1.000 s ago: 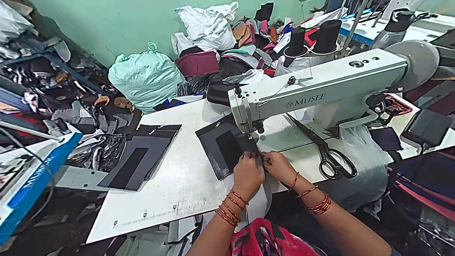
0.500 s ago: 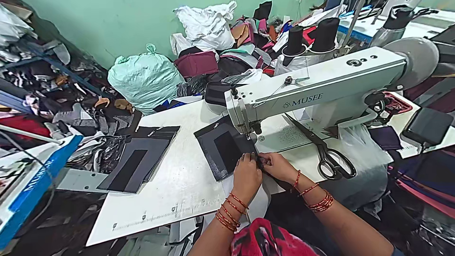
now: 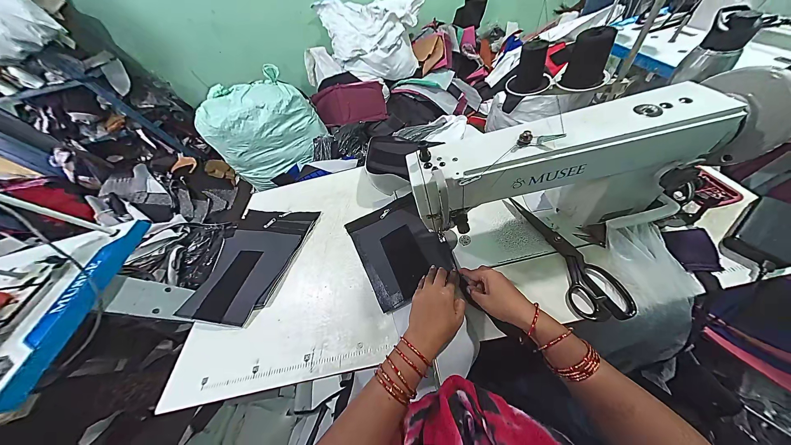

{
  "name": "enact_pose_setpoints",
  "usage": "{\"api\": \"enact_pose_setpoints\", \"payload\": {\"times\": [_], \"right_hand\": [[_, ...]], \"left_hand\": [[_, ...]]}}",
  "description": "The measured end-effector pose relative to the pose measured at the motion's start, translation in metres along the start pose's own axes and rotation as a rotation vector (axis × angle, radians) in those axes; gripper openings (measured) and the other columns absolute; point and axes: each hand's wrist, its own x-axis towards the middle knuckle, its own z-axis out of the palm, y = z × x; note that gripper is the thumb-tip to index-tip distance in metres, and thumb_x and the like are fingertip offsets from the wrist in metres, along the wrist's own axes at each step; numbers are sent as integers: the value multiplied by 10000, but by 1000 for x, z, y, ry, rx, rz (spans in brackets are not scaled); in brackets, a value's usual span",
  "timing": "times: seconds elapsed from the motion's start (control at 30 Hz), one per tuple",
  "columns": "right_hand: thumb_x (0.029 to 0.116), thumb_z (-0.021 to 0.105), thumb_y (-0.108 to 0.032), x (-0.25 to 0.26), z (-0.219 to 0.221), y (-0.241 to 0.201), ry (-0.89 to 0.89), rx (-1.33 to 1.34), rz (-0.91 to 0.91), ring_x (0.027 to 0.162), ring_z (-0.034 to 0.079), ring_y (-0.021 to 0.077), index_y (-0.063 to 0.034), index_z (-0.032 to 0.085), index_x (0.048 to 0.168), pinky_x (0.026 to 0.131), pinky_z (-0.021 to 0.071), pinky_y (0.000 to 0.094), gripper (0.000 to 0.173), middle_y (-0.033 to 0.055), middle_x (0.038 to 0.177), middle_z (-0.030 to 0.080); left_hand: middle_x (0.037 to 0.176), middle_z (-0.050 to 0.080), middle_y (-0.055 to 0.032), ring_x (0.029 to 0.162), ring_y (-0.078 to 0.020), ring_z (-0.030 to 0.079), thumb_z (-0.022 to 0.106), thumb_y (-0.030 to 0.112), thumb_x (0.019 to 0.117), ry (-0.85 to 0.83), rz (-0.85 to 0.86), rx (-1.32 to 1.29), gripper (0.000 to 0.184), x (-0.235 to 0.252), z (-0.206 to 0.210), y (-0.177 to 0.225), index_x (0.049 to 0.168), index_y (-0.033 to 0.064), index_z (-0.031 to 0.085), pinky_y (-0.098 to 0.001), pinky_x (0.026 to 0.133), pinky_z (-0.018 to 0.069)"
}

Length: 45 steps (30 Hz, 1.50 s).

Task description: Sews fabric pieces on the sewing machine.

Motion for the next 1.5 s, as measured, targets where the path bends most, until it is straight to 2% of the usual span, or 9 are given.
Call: {"api": "enact_pose_setpoints", "payload": {"times": [0.27, 0.47, 0.6, 0.7, 0.77, 0.9, 1.1, 1.3, 1.5], "right_hand": [[1013, 464, -9, -6, 4, -14, -18, -209, -23, 1085, 594, 342, -17, 584, 1431, 974, 472, 399, 435, 273, 1194, 599], [1004, 441, 11, -4, 5, -22, -68, -298, -1, 1086, 590, 343, 0, 590, 1417, 965, 477, 396, 439, 281, 1223, 564], [990, 447, 24, -4, 6, -24, -88, -351, 3, 1082, 587, 352, 20, 597, 1401, 960, 481, 401, 438, 282, 1218, 554], [979, 463, 38, -4, 6, -25, -72, -332, -11, 1087, 590, 364, 82, 679, 1224, 960, 479, 423, 329, 295, 1185, 570], [969, 470, 41, -4, 6, -25, -72, -323, -19, 1095, 589, 376, 105, 694, 1157, 963, 478, 435, 299, 305, 1169, 578], [964, 478, 40, -4, 6, -24, -72, -321, 2, 1082, 591, 367, 108, 697, 1118, 945, 485, 436, 275, 284, 1139, 582], [974, 470, 33, -1, 8, -24, -78, -332, 19, 1081, 603, 366, 53, 685, 1249, 948, 493, 431, 350, 286, 1165, 589], [986, 465, 19, -1, 7, -26, -95, -336, 39, 1075, 609, 357, 15, 605, 1397, 951, 497, 412, 433, 285, 1204, 581], [979, 472, 19, 3, 8, -26, -98, -330, 31, 1052, 609, 349, 27, 620, 1372, 931, 502, 404, 420, 277, 1176, 583]], "left_hand": [[1503, 520, -258, 1459, -428, 428, 518, 285, 962, 91, 91, -38, 499, -4, 9, -9, 1316, -35, 663, -558, 1184, 345], [1318, 678, -223, 1312, -418, 596, 488, 178, 936, 363, 187, -190, 378, -4, 22, -26, 1040, -45, 775, -542, 1074, 487], [1269, 707, -186, 1245, -362, 642, 562, 0, 871, 302, 161, -293, 367, 5, 6, -36, 1187, -5, 749, -496, 1050, 508], [1569, 483, -122, 1301, -376, 558, 565, -41, 837, 75, 223, -155, 656, 19, -12, -35, 1482, 74, 549, -520, 1047, 458], [1643, 381, -87, 1340, -381, 507, 591, -18, 835, -68, 256, -5, 722, 29, -20, -29, 1540, 89, 472, -532, 1038, 442], [1568, 487, -105, 1360, -396, 493, 561, 23, 888, -156, 318, 106, 571, 37, -25, -26, 1458, 36, 557, -544, 1044, 444], [1494, 580, -77, 1280, -388, 573, 589, -25, 814, 45, 436, 2, 553, 26, -9, -51, 1359, 42, 660, -523, 996, 486], [1488, 589, -49, 1400, -357, 505, 624, -96, 738, 69, 449, -31, 656, 18, -5, -63, 1369, 83, 662, -548, 1087, 432], [1435, 632, -83, 1344, -375, 571, 621, -125, 773, 232, 472, 5, 562, 17, 11, -63, 1300, 52, 703, -528, 1107, 454]]}}
